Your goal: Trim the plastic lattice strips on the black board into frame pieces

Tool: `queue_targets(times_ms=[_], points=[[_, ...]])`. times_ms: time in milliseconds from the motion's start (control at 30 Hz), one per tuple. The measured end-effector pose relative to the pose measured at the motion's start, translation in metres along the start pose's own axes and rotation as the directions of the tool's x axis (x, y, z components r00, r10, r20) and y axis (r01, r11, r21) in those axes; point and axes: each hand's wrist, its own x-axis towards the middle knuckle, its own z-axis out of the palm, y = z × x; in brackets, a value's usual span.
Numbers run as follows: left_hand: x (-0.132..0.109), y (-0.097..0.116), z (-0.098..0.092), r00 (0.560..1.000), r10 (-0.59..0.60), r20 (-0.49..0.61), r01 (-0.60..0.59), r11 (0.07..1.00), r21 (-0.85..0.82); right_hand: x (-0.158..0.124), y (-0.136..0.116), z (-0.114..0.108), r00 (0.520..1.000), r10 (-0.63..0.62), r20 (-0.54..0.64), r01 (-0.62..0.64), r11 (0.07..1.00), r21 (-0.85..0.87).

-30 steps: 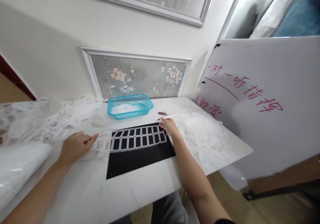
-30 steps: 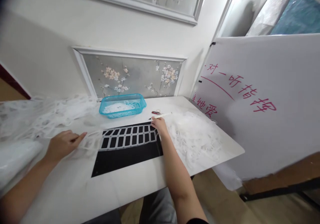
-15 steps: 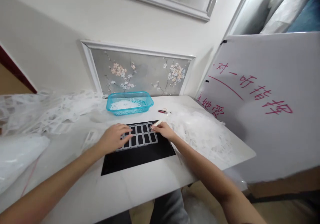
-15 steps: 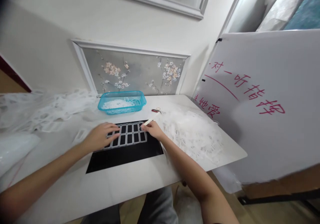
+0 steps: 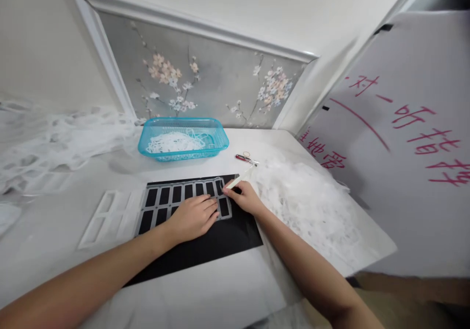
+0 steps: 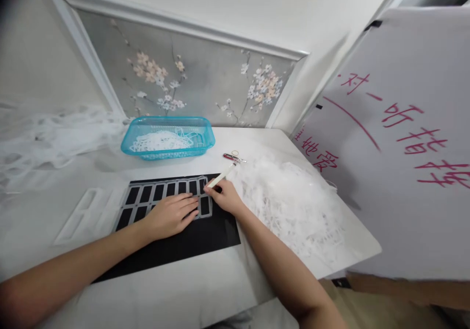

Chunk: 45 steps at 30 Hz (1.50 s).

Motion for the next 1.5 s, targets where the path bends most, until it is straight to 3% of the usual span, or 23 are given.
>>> queue_targets(times_ms=[400, 733, 1500], points=[[0.0028, 0.0039, -0.006, 0.996, -0.019, 0.082, 0.021, 0.999, -0.028, -0.0018, -0.0042, -0.0004, 1.0, -0.008, -0.02, 0.008, 1.0, -0.009], [0.0048, 0.003, -0.0071, 1.0, 0.019, -0.004, -0.019, 1.0, -0.002, -0.0012, -0.0043, -0.0002, 0.998, -0.058, -0.01, 0.058, 0.998, -0.029], [0.0062, 0.0012, -0.0101, 1.0, 0.024, 0.016, -0.024, 0.999, 0.043, -0.0023, -0.0054, 0.0004, 0.996, -0.092, 0.005, 0.092, 0.993, -0.076]])
